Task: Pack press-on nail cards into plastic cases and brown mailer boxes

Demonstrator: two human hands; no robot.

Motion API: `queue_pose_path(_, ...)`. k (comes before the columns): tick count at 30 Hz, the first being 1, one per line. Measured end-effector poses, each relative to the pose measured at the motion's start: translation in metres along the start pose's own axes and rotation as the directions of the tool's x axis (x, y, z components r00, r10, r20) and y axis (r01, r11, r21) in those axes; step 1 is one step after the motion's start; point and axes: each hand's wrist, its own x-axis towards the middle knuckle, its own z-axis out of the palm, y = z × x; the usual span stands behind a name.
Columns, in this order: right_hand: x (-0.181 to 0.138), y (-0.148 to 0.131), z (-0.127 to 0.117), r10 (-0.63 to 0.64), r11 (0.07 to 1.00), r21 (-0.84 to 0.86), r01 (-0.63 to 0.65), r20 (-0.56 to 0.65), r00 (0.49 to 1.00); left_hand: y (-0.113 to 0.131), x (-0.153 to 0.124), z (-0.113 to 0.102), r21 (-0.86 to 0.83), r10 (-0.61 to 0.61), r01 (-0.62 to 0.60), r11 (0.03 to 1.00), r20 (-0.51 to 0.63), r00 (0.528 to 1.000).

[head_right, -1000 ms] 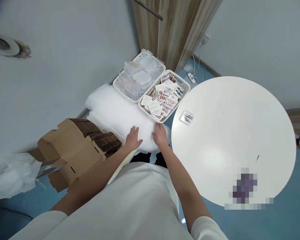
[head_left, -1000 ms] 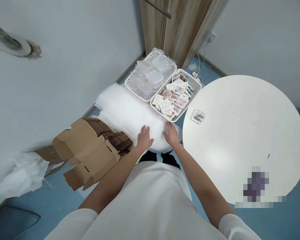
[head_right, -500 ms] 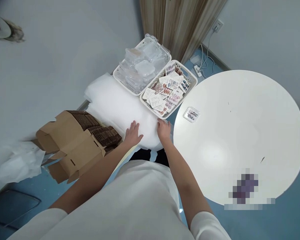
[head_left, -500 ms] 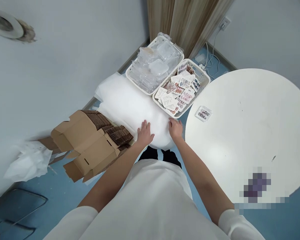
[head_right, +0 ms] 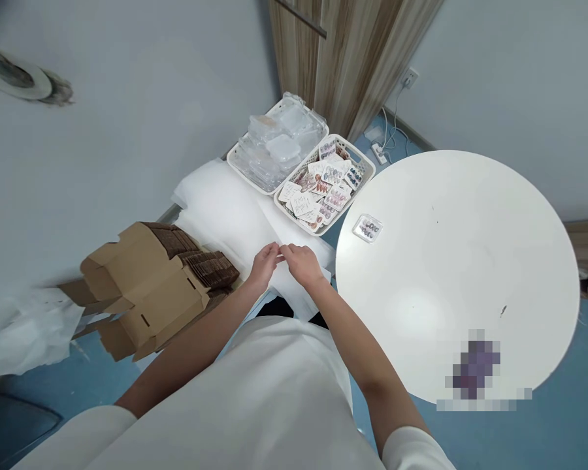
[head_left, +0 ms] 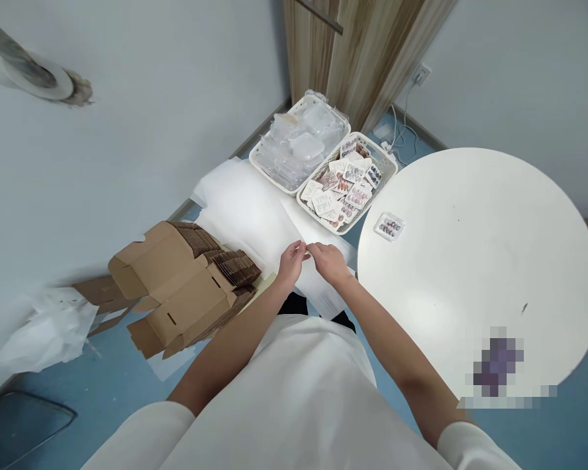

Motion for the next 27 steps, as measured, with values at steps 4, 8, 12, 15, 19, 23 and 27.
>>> queue_pose_path(4,0.006,-0.012,-0.03,-0.256,0.967,-0.01,0.256,0.01,0.967,0.019,0.004,-0.004,-0.125,-0.013,-0.002,0.992,-0.117,0.993)
queue_pose_path(8,0.007,-0.023,-0.052,-0.227,0.974,0.023,0.227,0.02,0.974,0.026,0.021,-0.019,-0.11,-0.015,-0.008,0.994,-0.206,0.978)
queue_pose_path(12,0.004,-0.032,-0.062,-0.184,0.982,-0.021,0.188,0.107,0.977,0.033,0.043,-0.033,-0.105,-0.083,0.054,0.993,-0.286,0.955)
queue_pose_path(15,-0.003,-0.031,-0.063,0.012,0.995,-0.095,-0.004,0.086,0.996,0.038,0.058,-0.038,-0.088,-0.061,0.039,0.995,-0.266,0.962)
queue_pose_path(19,-0.017,-0.02,-0.062,0.245,0.966,-0.085,-0.245,-0.006,0.969,0.036,0.069,-0.037,-0.022,0.027,-0.03,0.999,-0.121,0.992)
queue_pose_path(23,-0.028,-0.004,-0.066,0.295,0.952,-0.078,-0.295,-0.009,0.955,0.023,0.077,-0.037,0.278,0.158,-0.137,0.951,-0.057,0.986)
queue_pose_path(27,-0.038,0.011,-0.072,0.331,0.941,-0.089,-0.327,0.031,0.943,0.006,0.086,-0.047,0.577,0.148,-0.107,0.809,-0.025,0.989)
